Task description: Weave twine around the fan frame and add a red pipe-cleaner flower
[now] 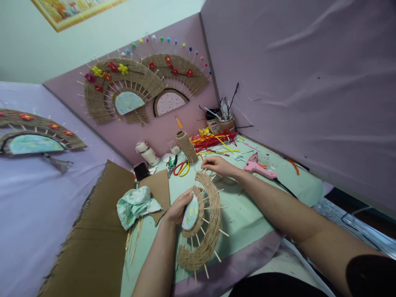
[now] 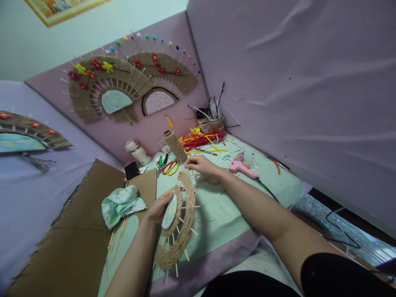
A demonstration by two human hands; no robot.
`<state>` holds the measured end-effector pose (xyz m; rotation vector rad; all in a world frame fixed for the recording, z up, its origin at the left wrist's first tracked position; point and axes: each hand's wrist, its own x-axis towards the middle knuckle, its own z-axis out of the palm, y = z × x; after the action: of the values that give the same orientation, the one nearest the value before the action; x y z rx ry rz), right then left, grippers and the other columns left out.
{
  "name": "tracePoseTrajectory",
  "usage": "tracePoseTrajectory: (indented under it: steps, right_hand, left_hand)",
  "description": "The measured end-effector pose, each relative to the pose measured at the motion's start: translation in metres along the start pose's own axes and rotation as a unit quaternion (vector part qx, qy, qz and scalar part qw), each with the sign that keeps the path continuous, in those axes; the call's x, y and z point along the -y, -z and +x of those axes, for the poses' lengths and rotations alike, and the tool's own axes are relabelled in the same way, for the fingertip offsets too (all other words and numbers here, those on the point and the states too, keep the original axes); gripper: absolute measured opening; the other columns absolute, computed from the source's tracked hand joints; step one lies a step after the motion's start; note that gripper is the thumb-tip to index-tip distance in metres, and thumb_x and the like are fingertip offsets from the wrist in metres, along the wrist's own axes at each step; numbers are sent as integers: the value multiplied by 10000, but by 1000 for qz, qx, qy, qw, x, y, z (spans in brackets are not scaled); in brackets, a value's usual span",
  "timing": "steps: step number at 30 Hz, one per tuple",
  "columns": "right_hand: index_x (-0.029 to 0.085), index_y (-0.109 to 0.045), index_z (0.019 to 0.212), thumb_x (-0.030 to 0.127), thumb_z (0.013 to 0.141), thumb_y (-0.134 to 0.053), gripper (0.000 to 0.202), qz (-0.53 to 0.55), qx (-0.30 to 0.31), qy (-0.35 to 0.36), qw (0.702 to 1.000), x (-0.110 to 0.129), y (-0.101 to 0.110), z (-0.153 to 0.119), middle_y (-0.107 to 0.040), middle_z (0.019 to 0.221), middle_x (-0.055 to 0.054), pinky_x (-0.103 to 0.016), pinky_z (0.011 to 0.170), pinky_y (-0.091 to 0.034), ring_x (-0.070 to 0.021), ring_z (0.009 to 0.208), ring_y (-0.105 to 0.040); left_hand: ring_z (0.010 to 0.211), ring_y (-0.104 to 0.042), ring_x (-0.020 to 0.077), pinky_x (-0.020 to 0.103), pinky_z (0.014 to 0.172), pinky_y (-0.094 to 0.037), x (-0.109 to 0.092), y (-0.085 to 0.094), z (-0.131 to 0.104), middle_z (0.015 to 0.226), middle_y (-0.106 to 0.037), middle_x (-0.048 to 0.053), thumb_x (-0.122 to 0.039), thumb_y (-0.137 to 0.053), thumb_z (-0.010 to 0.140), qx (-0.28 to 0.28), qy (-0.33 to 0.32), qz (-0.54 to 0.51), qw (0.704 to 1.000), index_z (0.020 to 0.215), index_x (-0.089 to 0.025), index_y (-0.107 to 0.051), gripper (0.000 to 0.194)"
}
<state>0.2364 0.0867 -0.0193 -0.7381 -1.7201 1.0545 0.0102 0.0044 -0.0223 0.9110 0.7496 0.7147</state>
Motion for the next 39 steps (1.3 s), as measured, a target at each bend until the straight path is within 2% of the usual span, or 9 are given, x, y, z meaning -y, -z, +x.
tracePoseTrajectory:
  steps: [7,16,22,28,35,39]
  right_hand:
    - [151,-622,762,300,778,-579,157,-16,-41,24,999,0,0,1,-555,688,-1,-242,600,-354,-119,631,-467]
    - [159,-646,805,285,779,-578,146,-2,-20,21,1000,0,0,1,-591,751,-15,-253,646,-367,-132,693,-495]
    - [148,-658,793,306,746,-616,170,39,7,-25,999,4,1,0,-576,693,-2,-239,597,-351,-114,640,-473]
    - [138,-638,791,379,718,-649,252,125,33,-93,987,2,0,-1,-513,605,32,-213,532,-318,-77,551,-418]
    - [139,-594,753,335,651,-697,244,230,81,-195,950,-3,1,-2,-501,583,42,-184,462,-280,-56,511,-413]
    - [152,-547,703,293,657,-678,198,271,123,-247,922,-3,3,-4,-365,482,90,-176,404,-202,-39,417,-279]
  left_hand:
    - [897,-661,262,321,778,-498,0,1,1,988,-701,128,-304,-700,720,-17,10,20,1000,1133,-113,-597,466]
    - [842,-671,236,289,721,-498,3,0,1,957,-707,117,-295,-707,713,0,27,33,999,1080,-122,-627,413]
    - [842,-672,240,302,738,-498,4,0,0,938,-710,119,-301,-707,713,13,28,35,999,1089,-123,-619,425]
    - [848,-671,242,299,729,-502,5,-2,-1,946,-707,119,-300,-710,708,35,37,33,998,1090,-129,-621,428]
    - [816,-675,215,274,717,-505,5,-4,-2,954,-705,112,-284,-709,714,47,45,26,998,1073,-133,-631,397]
    - [787,-679,211,276,715,-510,6,-3,-3,941,-705,117,-289,-710,715,68,63,29,995,1076,-126,-627,405]
